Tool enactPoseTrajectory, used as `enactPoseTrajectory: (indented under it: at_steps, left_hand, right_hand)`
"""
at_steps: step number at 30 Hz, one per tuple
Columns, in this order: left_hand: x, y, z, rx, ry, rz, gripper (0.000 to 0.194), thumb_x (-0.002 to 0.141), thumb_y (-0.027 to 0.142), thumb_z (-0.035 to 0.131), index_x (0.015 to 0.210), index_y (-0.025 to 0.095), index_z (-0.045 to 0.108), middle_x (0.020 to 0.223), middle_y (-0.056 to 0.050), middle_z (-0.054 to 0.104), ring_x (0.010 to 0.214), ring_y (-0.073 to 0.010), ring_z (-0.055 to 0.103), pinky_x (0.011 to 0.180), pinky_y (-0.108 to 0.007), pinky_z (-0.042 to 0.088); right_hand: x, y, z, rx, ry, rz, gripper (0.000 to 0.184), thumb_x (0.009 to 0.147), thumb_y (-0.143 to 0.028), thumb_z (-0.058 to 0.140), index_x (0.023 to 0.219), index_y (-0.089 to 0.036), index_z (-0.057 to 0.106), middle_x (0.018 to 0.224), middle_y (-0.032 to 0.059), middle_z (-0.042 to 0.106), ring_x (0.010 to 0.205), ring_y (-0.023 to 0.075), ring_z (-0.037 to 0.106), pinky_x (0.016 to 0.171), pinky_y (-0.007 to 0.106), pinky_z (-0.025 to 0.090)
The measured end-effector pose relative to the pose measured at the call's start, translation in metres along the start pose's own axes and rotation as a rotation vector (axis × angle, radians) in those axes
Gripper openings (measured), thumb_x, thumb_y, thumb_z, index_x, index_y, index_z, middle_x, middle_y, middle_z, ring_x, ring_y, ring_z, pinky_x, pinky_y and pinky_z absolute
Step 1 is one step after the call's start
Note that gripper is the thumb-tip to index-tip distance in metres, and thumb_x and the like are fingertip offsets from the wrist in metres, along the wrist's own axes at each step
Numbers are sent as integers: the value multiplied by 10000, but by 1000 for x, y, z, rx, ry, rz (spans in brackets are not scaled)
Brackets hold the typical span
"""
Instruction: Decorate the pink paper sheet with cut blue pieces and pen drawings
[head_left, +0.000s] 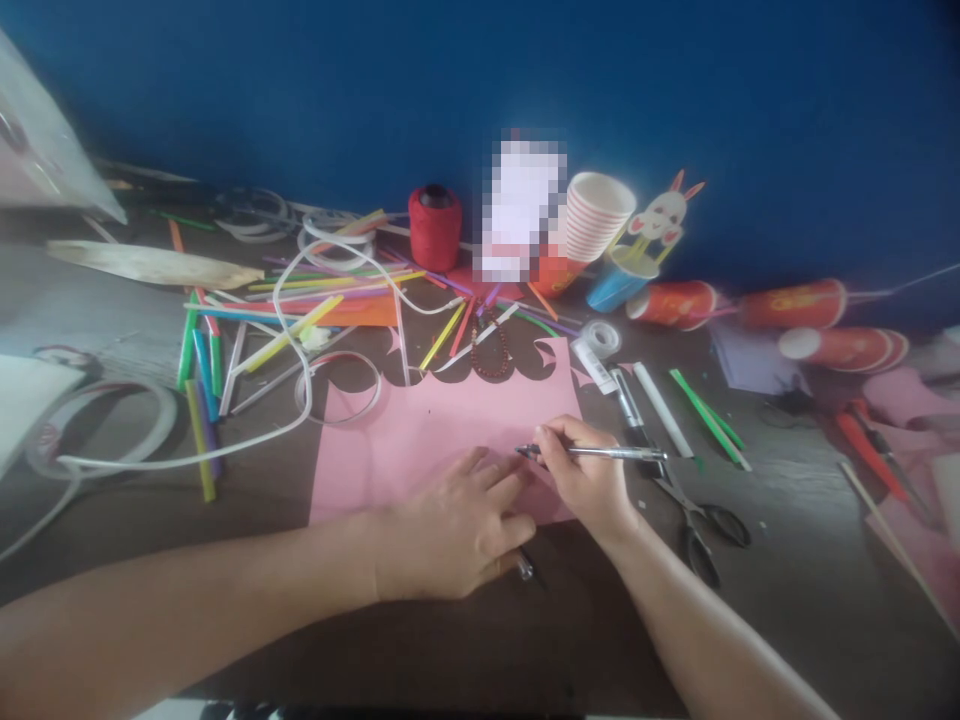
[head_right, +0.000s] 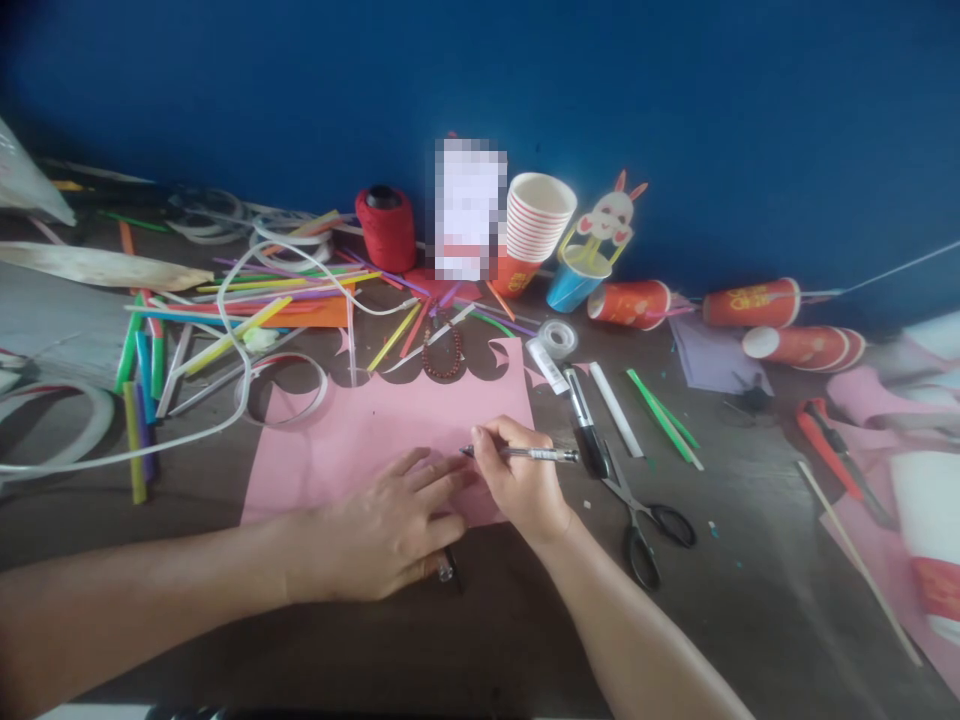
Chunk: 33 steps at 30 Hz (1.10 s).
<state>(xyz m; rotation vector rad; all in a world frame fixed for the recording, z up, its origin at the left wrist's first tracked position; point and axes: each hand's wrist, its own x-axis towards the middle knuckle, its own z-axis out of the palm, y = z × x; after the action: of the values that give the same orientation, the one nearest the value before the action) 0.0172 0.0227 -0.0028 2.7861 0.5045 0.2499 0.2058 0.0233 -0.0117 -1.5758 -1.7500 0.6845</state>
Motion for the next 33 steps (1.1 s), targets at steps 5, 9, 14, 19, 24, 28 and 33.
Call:
enactPoseTrajectory:
  at_steps: [5, 9, 14, 19, 24, 28, 33]
  left_hand:
    - [0, 0, -1, -1, -21, -3, 267, 871, 400, 434, 969, 187, 562, 1220, -151, 487, 1230, -329, 368, 948, -517, 340]
    - [1, 0, 0, -16, 0, -3, 256, 865, 393, 449, 961, 187, 566, 1224, -147, 486, 1227, -327, 372, 951, -518, 334]
    - [1, 0, -2, -8, -13, -4, 259, 872, 391, 441, 963, 185, 568, 1205, -144, 495, 1231, -318, 369, 959, -511, 331]
    - [1, 0, -2, -10, -15, -7, 258, 870, 393, 445, 969, 187, 564, 1215, -142, 490, 1234, -317, 368, 961, -513, 331]
    - [1, -1, 0, -10, -6, 0, 249, 867, 389, 451, 961, 186, 562, 1219, -141, 489, 1231, -314, 371, 958, -507, 334]
    - [1, -1, 0, -12, 5, -4, 253, 864, 398, 458, 959, 190, 565, 1220, -135, 491, 1227, -307, 376, 961, -501, 331]
    - [1, -1, 0, -21, -3, -6, 252, 868, 393, 448, 958, 188, 564, 1226, -145, 483, 1231, -319, 368, 954, -506, 333]
  right_hand:
    - [-1, -1, 0, 7, -3, 11, 190, 856, -268, 508, 692, -183, 554, 590, -15, 593, 533, 107, 553, 551, 213, 424]
    - [-1, -1, 0, -17, 0, 9, 196, 854, -268, 509, 682, -182, 548, 575, -18, 578, 525, 104, 543, 546, 211, 415]
    - [-1, 1, 0, -25, 9, 10, 200, 856, -273, 504, 682, -184, 544, 580, -16, 579, 533, 107, 544, 555, 213, 416]
    - [-1, 2, -1, -36, 3, 10, 192, 853, -274, 508, 686, -187, 544, 586, -14, 587, 536, 109, 548, 560, 214, 415]
    - [-1, 1, 0, -37, 18, 14, 194, 854, -273, 508, 683, -186, 541, 581, -13, 583, 536, 110, 550, 566, 215, 419]
    - [0, 1, -1, -35, 17, 7, 196, 852, -269, 508, 677, -185, 538, 575, -14, 577, 530, 108, 545, 556, 212, 417]
    - [0, 1, -2, -49, 19, 9, 198, 852, -270, 504, 678, -184, 541, 575, -12, 579, 529, 109, 546, 556, 212, 421]
